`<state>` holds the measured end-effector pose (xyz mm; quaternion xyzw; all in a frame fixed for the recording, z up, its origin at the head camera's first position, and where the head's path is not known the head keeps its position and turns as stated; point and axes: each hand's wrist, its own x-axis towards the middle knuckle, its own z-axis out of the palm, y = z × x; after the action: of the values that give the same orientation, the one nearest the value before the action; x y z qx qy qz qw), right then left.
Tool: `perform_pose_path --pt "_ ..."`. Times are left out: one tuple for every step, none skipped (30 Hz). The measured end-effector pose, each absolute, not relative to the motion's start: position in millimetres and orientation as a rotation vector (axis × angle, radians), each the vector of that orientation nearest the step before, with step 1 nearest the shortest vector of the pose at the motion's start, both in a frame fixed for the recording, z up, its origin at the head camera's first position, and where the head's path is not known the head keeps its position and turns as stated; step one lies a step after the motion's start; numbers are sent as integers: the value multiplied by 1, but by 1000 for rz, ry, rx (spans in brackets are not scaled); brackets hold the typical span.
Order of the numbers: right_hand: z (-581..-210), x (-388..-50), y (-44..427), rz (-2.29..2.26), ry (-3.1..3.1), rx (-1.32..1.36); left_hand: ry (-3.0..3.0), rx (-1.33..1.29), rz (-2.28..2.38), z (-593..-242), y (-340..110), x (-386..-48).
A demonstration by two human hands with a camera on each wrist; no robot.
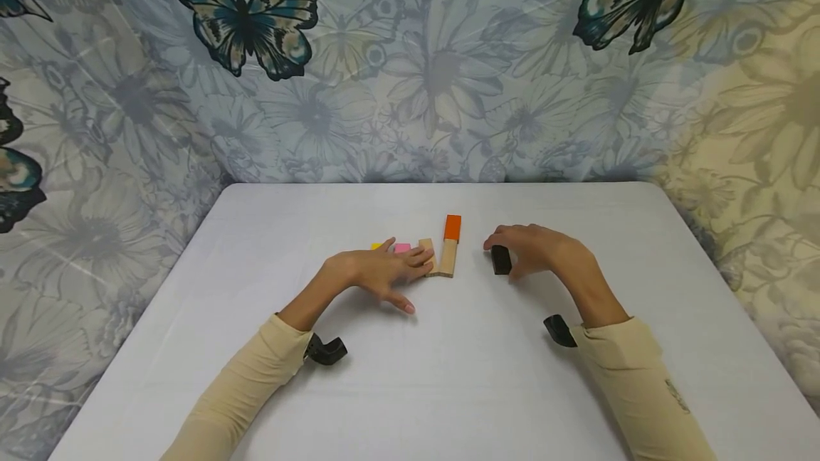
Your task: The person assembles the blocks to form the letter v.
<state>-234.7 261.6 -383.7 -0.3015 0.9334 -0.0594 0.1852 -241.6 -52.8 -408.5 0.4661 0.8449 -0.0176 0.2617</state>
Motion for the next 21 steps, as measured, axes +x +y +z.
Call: perform_pose_path --pt "-385 -235 261 -163 2637 -858 2285 1262 -46 -409 -53 -241" --pt "-387 -235 261 -158 2644 -868 2284 1266 -50 -409 -53 -241" --pt "-388 -235 261 -150 2648 -875 2284 1269 -54 -409 -54 -241" --pt "-389 -236 260 -145 2652 -876 2284 1270 -52 -410 -54 -241" --pt "-390 -236 259 -141 2656 -876 2283 1271 -52 -410 -54 -241" --pt "-391 -236 259 -137 2660 -877 2283 1273 -51 -410 -54 -241" --pt "-391 -236 258 -133 2664 -882 2280 1273 -45 -409 -53 -241" --pt "-391 -236 258 -129 2667 -885 2280 1272 -44 -409 -53 -241" --pt "-391 -236 258 -129 2669 -884 2278 1270 -37 -409 -53 -241" --pt "-391 -236 258 -129 2672 -885 2278 1266 -31 -409 -53 -241" --pt "-391 -236 257 -130 2674 -888 2275 1263 -27 -408 -53 -241" --pt "-392 -236 257 -131 2677 -893 2275 1261 -25 -408 -53 -240" --pt "-392 -236 257 -129 2677 -892 2274 1258 -24 -408 -53 -240" --pt "-392 -236 258 -126 2677 -893 2274 1258 -26 -408 -53 -240" --pt "-393 -237 258 -127 2678 -886 2273 1260 -26 -409 -53 -240" --pt "-393 -237 258 -126 2676 -881 2275 1261 -30 -409 -53 -240" --pt "-392 -237 258 -129 2675 -877 2275 1261 -31 -409 -53 -240" --pt "-392 -237 258 -131 2674 -875 2277 1261 -33 -409 -53 -241" --pt "-392 -237 258 -133 2674 -870 2279 1260 -35 -409 -53 -241" --pt "-392 -238 258 -135 2674 -866 2280 1258 -35 -409 -53 -241" --pt "-392 -238 257 -138 2674 -856 2281 1256 -33 -409 -53 -241"
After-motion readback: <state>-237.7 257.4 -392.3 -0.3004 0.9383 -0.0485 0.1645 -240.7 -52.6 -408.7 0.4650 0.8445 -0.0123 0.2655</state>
